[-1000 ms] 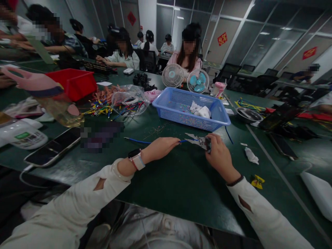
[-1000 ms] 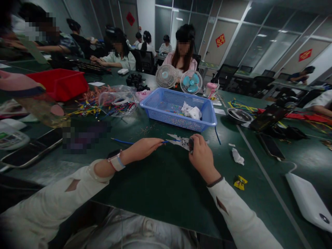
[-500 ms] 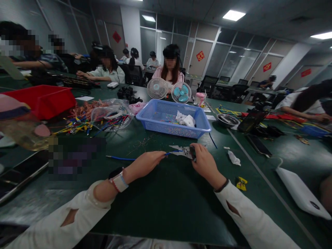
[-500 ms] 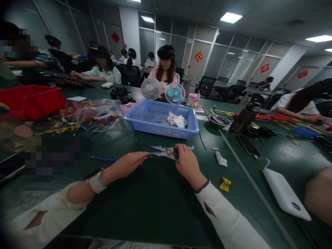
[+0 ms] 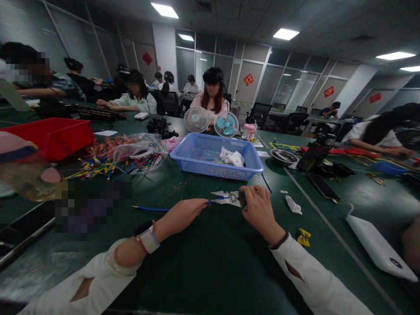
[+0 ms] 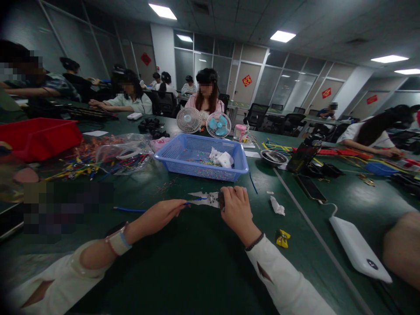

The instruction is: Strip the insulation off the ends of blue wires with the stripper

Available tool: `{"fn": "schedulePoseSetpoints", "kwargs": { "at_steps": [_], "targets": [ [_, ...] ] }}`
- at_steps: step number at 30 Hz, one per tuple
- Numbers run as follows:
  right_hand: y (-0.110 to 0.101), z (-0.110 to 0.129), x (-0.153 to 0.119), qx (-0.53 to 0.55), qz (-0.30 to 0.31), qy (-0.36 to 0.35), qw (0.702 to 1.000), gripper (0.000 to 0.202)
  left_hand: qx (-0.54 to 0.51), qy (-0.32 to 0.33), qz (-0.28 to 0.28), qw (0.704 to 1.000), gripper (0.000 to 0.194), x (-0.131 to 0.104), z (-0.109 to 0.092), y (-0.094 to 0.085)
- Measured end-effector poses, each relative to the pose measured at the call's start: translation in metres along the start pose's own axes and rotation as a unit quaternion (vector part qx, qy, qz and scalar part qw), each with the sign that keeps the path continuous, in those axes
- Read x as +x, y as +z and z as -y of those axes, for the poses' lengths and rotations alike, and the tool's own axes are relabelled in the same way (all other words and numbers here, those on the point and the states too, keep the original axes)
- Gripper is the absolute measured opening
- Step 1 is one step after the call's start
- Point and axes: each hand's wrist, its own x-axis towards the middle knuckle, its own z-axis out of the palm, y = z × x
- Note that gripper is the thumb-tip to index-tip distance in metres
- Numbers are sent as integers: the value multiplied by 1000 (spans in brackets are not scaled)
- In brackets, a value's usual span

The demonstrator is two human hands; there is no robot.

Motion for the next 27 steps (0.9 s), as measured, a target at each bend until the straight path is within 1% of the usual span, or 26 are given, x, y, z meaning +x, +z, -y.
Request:
{"fn": "schedulePoseSetpoints", "kwargs": {
  "at_steps": [3,5,7,12,16,20,27],
  "targets": [
    [1,-1,1,2,-28,-19,999,35,0,-8,11,1000,28,1,-1,-1],
    [3,-3,1,11,-30,-36,999,35,0,-10,16,1000,28,1,-2,-1],
    [5,-5,2,19,-14,-41,999,35,-2,-12,18,1000,28,1,-2,-2],
    [6,-10,2,20,48,-39,998,31,3,-5,25,1000,28,0,1,1],
    [4,-12,3,14,65,-41,997,30,14,3,17,1000,27,0,3,3],
    [3,-12,3,10,87,-33,996,30,24,2,22,999,27,0,2,2],
    [1,-10,5,13,129,-12,991,24,20,-6,24,999,27,1,0,0]
  ]
}}
